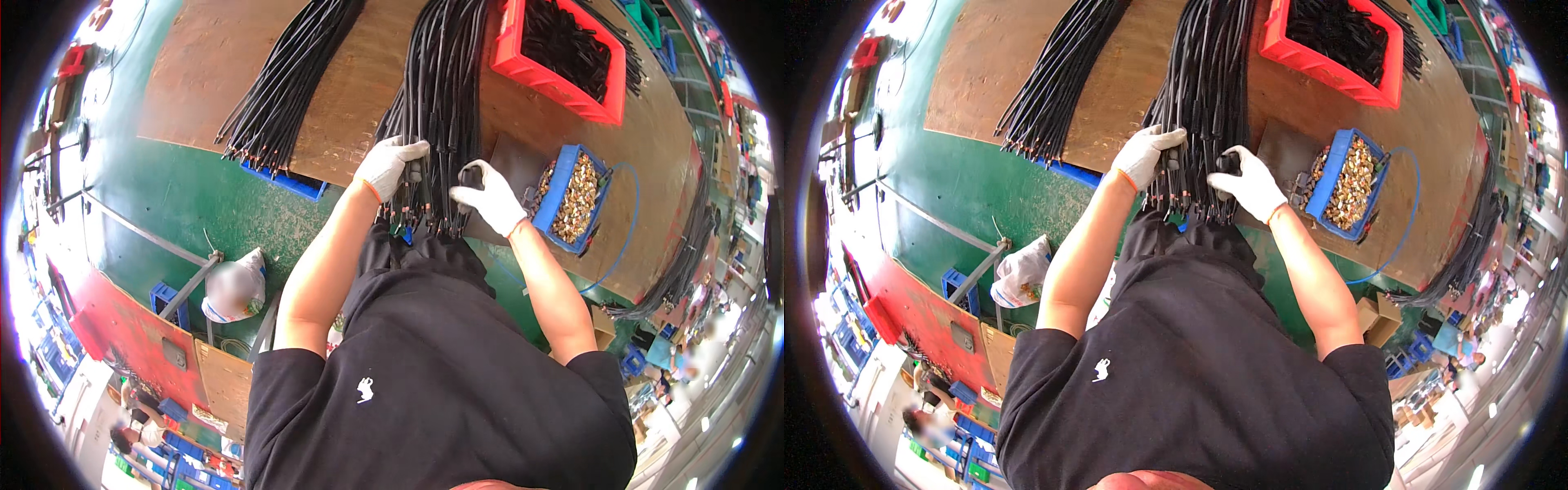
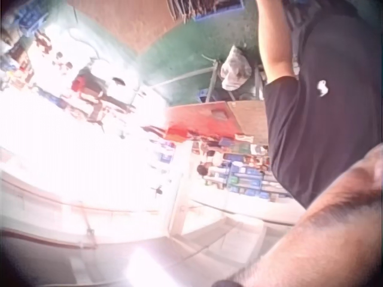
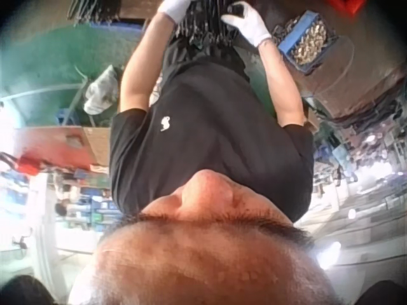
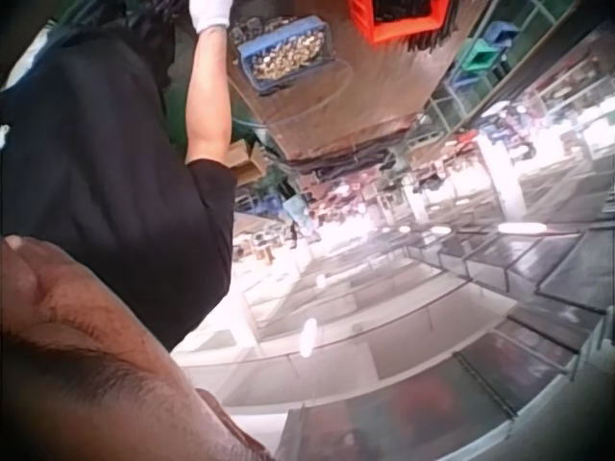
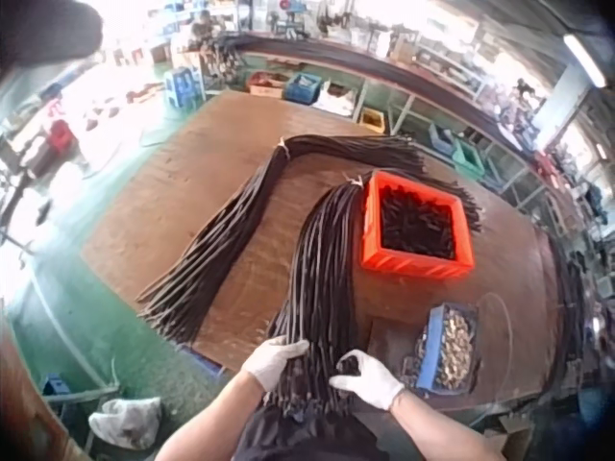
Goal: The worker is assembling wire harnesses by attaching connectors to cables and using a pneumatic crimping tool to secure terminals.
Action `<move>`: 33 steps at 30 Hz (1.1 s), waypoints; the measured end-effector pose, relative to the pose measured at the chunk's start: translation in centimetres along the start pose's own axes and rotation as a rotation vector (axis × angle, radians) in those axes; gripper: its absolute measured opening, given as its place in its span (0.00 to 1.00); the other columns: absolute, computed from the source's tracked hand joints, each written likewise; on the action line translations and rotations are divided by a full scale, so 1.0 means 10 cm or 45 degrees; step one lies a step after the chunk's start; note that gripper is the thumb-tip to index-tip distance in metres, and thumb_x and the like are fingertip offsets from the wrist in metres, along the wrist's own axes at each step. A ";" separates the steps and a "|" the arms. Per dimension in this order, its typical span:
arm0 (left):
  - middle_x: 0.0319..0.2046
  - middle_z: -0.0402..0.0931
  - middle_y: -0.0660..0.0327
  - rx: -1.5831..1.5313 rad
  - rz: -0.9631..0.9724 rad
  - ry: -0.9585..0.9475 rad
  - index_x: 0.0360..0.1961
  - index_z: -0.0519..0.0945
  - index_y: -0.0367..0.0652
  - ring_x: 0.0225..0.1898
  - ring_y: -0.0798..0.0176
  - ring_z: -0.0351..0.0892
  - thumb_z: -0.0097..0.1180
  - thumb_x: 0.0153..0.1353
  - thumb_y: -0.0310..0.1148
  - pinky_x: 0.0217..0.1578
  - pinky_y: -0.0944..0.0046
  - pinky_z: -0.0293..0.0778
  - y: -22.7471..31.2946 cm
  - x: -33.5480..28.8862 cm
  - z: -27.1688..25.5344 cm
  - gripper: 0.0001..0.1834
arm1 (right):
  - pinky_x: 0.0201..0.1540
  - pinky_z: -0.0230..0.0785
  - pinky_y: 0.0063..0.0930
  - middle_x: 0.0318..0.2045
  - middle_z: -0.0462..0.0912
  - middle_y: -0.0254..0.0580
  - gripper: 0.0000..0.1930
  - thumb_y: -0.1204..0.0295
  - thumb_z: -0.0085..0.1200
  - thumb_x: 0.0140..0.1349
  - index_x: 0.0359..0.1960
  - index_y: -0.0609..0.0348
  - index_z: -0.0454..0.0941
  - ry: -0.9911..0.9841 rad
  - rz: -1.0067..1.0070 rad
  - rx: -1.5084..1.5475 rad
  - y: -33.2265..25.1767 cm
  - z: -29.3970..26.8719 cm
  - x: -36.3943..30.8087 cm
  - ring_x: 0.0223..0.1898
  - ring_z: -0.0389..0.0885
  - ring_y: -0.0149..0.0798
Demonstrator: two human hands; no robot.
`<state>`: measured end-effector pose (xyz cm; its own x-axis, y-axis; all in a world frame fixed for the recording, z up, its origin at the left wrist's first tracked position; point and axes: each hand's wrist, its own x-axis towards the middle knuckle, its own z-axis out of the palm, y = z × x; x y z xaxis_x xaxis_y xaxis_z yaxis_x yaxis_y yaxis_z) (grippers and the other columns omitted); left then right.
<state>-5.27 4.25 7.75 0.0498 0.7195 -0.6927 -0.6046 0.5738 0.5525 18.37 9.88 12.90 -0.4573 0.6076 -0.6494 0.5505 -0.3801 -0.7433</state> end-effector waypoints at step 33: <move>0.36 0.87 0.61 0.158 0.013 0.132 0.45 0.86 0.37 0.35 0.68 0.84 0.69 0.66 0.39 0.40 0.64 0.80 -0.20 0.05 0.08 0.15 | 0.47 0.77 0.27 0.40 0.88 0.38 0.16 0.71 0.68 0.66 0.51 0.66 0.83 0.076 -0.074 0.268 0.08 0.49 0.37 0.40 0.83 0.28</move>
<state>-3.41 3.78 6.70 -0.0419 0.6848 -0.7275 -0.5015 0.6153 0.6081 13.66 8.40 9.09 -0.4383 0.6703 -0.5988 0.3639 -0.4768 -0.8002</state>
